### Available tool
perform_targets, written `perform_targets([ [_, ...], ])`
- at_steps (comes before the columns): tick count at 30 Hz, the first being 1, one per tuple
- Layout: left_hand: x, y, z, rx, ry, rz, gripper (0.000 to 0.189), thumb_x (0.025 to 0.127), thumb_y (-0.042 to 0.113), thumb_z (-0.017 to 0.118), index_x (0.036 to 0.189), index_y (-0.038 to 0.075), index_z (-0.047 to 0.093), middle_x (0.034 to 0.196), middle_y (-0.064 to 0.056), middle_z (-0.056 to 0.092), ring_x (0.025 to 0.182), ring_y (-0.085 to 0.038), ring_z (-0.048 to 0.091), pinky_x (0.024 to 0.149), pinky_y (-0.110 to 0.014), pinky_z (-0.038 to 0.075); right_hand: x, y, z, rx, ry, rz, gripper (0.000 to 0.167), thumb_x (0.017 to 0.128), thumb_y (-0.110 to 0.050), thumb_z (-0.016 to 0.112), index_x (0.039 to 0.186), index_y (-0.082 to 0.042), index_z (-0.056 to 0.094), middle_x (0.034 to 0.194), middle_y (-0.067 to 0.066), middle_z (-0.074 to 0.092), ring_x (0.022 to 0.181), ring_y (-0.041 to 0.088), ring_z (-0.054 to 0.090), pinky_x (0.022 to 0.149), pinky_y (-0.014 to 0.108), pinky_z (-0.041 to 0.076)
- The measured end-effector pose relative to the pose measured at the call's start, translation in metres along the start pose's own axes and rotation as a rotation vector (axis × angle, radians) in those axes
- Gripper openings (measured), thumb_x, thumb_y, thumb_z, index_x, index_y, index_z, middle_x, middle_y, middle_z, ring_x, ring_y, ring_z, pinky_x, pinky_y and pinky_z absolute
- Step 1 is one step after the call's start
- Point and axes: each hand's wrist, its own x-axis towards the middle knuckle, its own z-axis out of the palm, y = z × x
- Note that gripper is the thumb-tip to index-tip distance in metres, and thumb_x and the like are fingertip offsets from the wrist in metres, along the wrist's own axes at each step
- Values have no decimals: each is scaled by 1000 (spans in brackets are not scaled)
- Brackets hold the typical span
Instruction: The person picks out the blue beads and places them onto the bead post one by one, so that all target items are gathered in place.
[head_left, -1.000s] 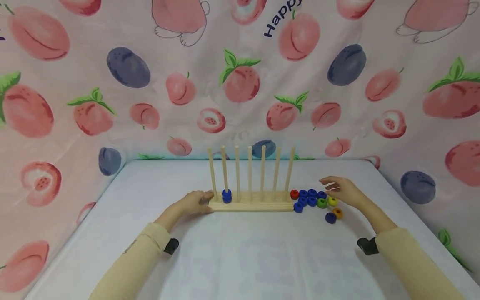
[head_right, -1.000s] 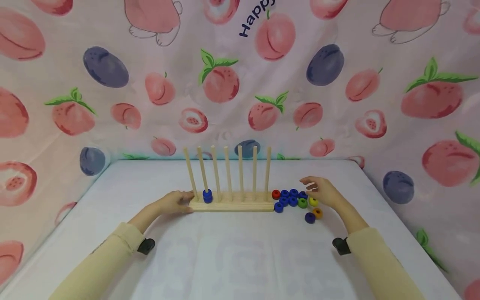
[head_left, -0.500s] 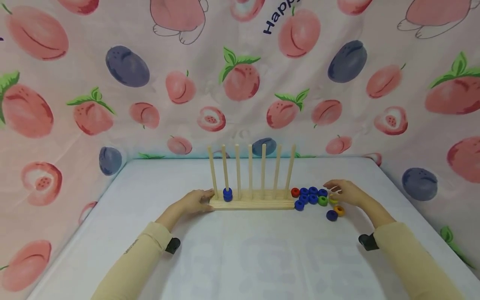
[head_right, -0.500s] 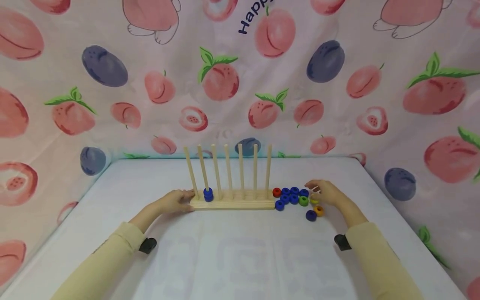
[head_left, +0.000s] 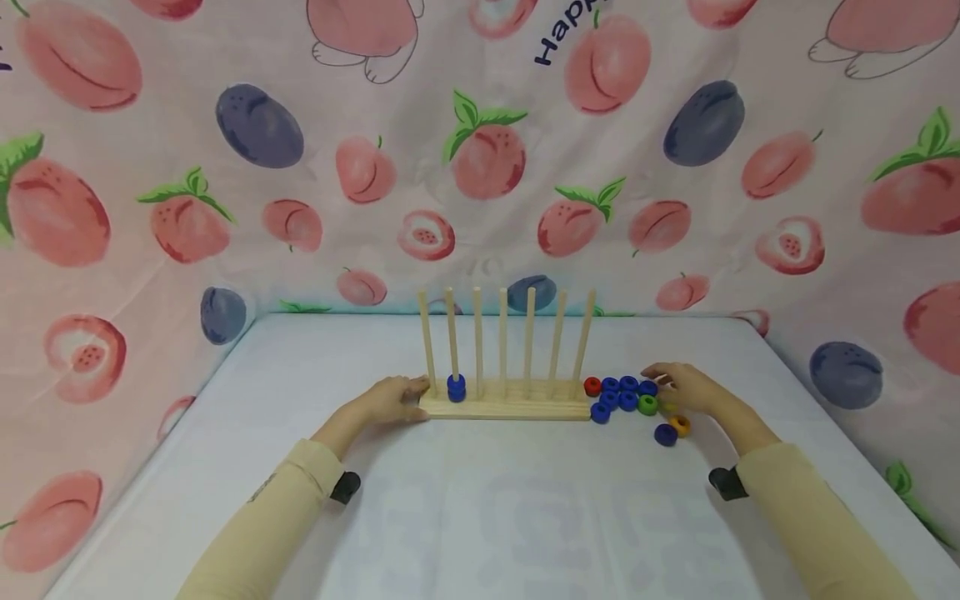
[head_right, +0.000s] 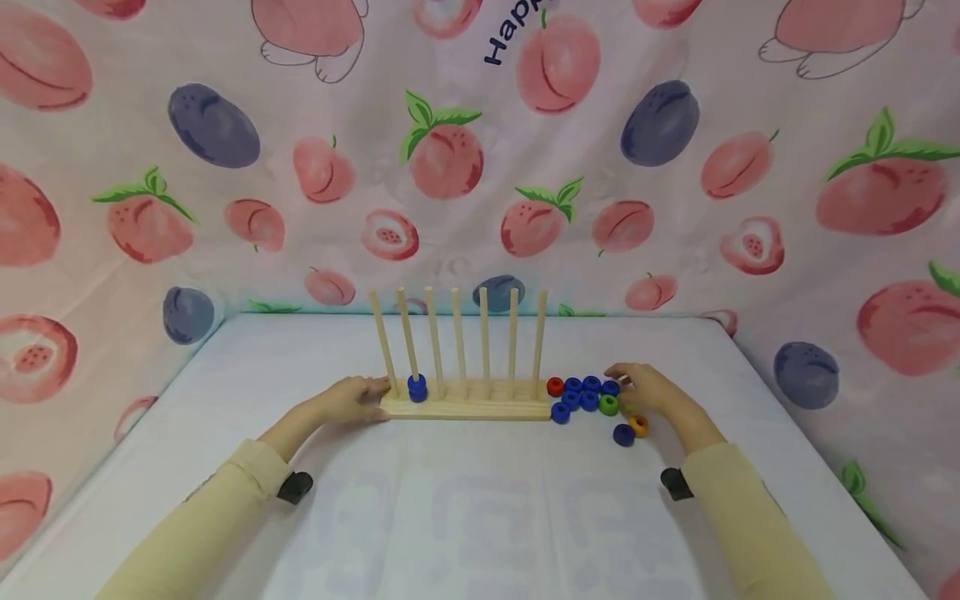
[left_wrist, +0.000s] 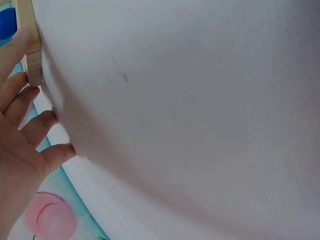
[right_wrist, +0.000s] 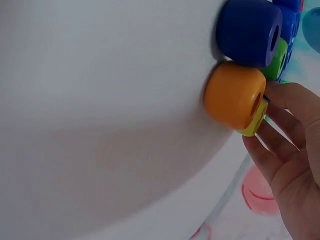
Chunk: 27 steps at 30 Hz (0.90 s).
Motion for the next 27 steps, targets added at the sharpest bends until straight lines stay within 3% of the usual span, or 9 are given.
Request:
perform_targets([
  [8, -1, 1, 1, 20, 13, 29, 62, 84, 25, 71, 136, 2, 48, 142, -16, 45, 132, -40, 40, 111, -53, 30, 5, -3, 4, -69, -16, 76, 28, 85, -1, 62, 111, 9, 57, 108, 26, 63, 101, 40, 58, 90, 53, 49],
  [27, -1, 3, -2, 18, 19, 0, 63, 84, 25, 71, 137, 3, 45, 142, -18, 45, 132, -42, 39, 110, -55, 30, -2, -11, -9, -122, 122, -47, 33, 84, -6, 67, 111, 11, 59, 101, 23, 67, 94, 37, 62, 89, 54, 49],
])
